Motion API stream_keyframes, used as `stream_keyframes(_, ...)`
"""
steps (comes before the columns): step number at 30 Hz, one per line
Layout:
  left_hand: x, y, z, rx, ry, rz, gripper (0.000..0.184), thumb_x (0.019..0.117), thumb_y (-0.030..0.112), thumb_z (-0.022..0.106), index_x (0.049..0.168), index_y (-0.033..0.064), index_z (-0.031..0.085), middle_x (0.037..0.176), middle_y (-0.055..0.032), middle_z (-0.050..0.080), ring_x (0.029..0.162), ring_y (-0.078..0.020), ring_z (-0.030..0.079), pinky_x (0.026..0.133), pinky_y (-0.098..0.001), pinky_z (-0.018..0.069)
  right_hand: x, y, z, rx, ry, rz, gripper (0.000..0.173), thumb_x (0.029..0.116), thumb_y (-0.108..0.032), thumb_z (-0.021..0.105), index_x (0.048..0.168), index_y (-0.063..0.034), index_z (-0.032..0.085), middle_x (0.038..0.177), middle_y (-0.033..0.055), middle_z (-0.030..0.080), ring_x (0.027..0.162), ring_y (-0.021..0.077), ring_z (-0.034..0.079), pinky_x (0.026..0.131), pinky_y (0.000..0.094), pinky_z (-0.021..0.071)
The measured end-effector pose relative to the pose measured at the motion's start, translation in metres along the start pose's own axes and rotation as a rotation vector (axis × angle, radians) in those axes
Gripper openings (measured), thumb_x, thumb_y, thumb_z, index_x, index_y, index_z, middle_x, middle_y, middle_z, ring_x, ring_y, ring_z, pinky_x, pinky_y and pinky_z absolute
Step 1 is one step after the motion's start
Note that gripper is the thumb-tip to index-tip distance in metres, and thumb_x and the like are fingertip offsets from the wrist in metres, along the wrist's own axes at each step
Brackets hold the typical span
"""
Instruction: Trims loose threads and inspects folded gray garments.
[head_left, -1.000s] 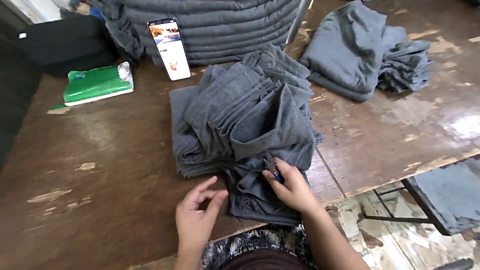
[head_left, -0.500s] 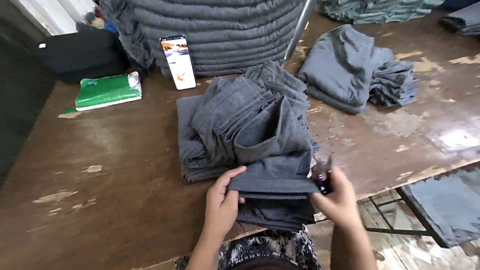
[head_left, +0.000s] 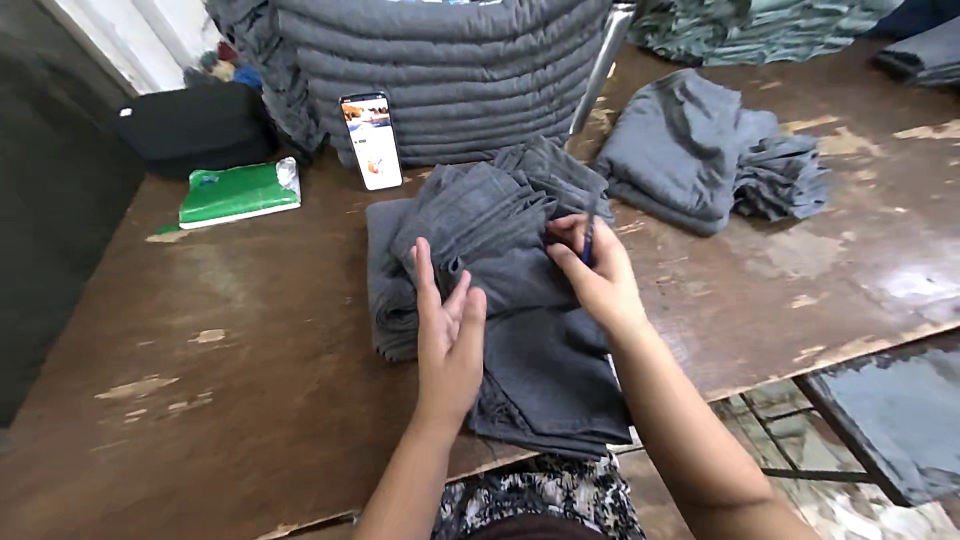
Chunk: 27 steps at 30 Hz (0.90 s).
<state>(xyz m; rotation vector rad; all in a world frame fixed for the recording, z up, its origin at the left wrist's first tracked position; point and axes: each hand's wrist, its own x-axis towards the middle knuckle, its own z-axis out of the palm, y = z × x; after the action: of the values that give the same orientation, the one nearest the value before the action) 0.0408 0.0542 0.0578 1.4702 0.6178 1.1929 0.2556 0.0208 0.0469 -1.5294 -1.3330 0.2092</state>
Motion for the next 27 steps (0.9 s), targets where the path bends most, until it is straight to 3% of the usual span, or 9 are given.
stream_keyframes(2, -0.025, -0.006, -0.007, 0.095, -0.046, 0.122, 0.064, 0.1062, 0.031, 0.055, 0.163, 0.0165, 0.028, 0.168, -0.0065, 0.028, 0.145, -0.0184, 0.044, 0.115, -0.0373, 0.0460, -0.033, 0.000, -0.010, 0.050, -0.036, -0.127, 0.025, 0.0963, -0.024, 0.063, 0.107, -0.0015, 0.060, 0.123, 0.0115, 0.058, 0.096, 0.0114, 0.061, 0.078, 0.0291, 0.0544)
stream_keyframes(4, -0.050, -0.017, -0.014, 0.182, -0.166, 0.162, 0.046, 0.1047, 0.031, 0.058, 0.141, 0.0023, 0.058, 0.142, -0.0126, 0.062, 0.130, -0.0192, 0.060, 0.108, -0.0387, 0.0511, -0.076, 0.007, -0.015, 0.189, -0.210, -0.182, 0.029, 0.0974, -0.034, 0.068, 0.099, -0.0062, 0.059, 0.113, 0.0075, 0.065, 0.098, 0.0101, 0.064, 0.083, 0.0288, 0.0560)
stream_keyframes(8, -0.088, -0.038, -0.014, 0.514, -0.548, 0.098, 0.024, 0.0965, 0.022, 0.065, 0.115, 0.0130, 0.077, 0.118, 0.0005, 0.075, 0.119, -0.0150, 0.066, 0.104, -0.0442, 0.0474, -0.141, 0.019, -0.019, 0.134, -0.470, -0.161, 0.030, 0.0936, -0.035, 0.071, 0.097, -0.0067, 0.062, 0.096, 0.0079, 0.068, 0.093, 0.0146, 0.064, 0.084, 0.0313, 0.0541)
stream_keyframes(11, -0.101, -0.048, -0.001, 0.693, -0.537, 0.184, 0.017, 0.0938, 0.024, 0.065, 0.104, 0.0243, 0.079, 0.109, 0.0114, 0.076, 0.112, -0.0115, 0.065, 0.096, -0.0418, 0.0448, -0.161, 0.024, -0.025, 0.094, -0.400, -0.136, 0.024, 0.0903, -0.029, 0.072, 0.092, -0.0101, 0.058, 0.089, 0.0044, 0.066, 0.089, 0.0118, 0.062, 0.081, 0.0268, 0.0511)
stream_keyframes(16, -0.091, -0.046, 0.004, 0.751, -0.593, 0.213, 0.019, 0.0939, 0.020, 0.062, 0.104, 0.0230, 0.078, 0.104, 0.0100, 0.075, 0.105, -0.0127, 0.066, 0.088, -0.0408, 0.0459, -0.161, 0.027, -0.031, 0.103, -0.413, -0.151, 0.029, 0.0905, -0.034, 0.075, 0.092, -0.0086, 0.061, 0.084, 0.0046, 0.064, 0.082, 0.0108, 0.060, 0.078, 0.0262, 0.0506)
stream_keyframes(20, -0.090, -0.038, 0.005, 0.785, -0.676, 0.183, 0.021, 0.0900, 0.033, 0.071, 0.107, 0.0224, 0.079, 0.110, 0.0077, 0.074, 0.108, -0.0170, 0.065, 0.087, -0.0457, 0.0464, -0.155, 0.023, -0.028, 0.082, -0.453, -0.167, 0.019, 0.0910, -0.025, 0.067, 0.089, -0.0072, 0.060, 0.078, 0.0048, 0.059, 0.076, 0.0107, 0.057, 0.073, 0.0257, 0.0490)
stream_keyframes(22, -0.095, -0.039, 0.008, 0.767, -0.590, 0.155, 0.020, 0.0860, 0.034, 0.074, 0.101, 0.0211, 0.079, 0.106, 0.0068, 0.074, 0.104, -0.0169, 0.066, 0.085, -0.0462, 0.0469, -0.154, 0.017, -0.023, 0.173, -0.445, -0.169, 0.017, 0.0909, -0.021, 0.065, 0.088, -0.0071, 0.056, 0.078, 0.0056, 0.057, 0.074, 0.0109, 0.057, 0.071, 0.0250, 0.0494)
stream_keyframes(24, -0.101, -0.045, 0.011, 0.716, -0.398, 0.188, 0.015, 0.0800, 0.023, 0.074, 0.094, 0.0198, 0.078, 0.099, 0.0046, 0.075, 0.099, -0.0163, 0.068, 0.082, -0.0416, 0.0498, -0.153, 0.007, -0.017, 0.302, -0.419, -0.200, 0.016, 0.0908, -0.019, 0.065, 0.089, -0.0093, 0.052, 0.079, 0.0053, 0.057, 0.076, 0.0115, 0.058, 0.073, 0.0250, 0.0497)
stream_keyframes(27, -0.097, -0.054, 0.002, 0.625, -0.105, 0.326, 0.015, 0.0858, 0.010, 0.065, 0.096, 0.0177, 0.073, 0.101, -0.0004, 0.066, 0.106, -0.0140, 0.060, 0.096, -0.0264, 0.0492, -0.150, -0.006, -0.011, 0.431, -0.329, -0.273, 0.016, 0.0915, -0.017, 0.064, 0.091, -0.0125, 0.049, 0.079, 0.0032, 0.057, 0.078, 0.0115, 0.059, 0.075, 0.0252, 0.0499)
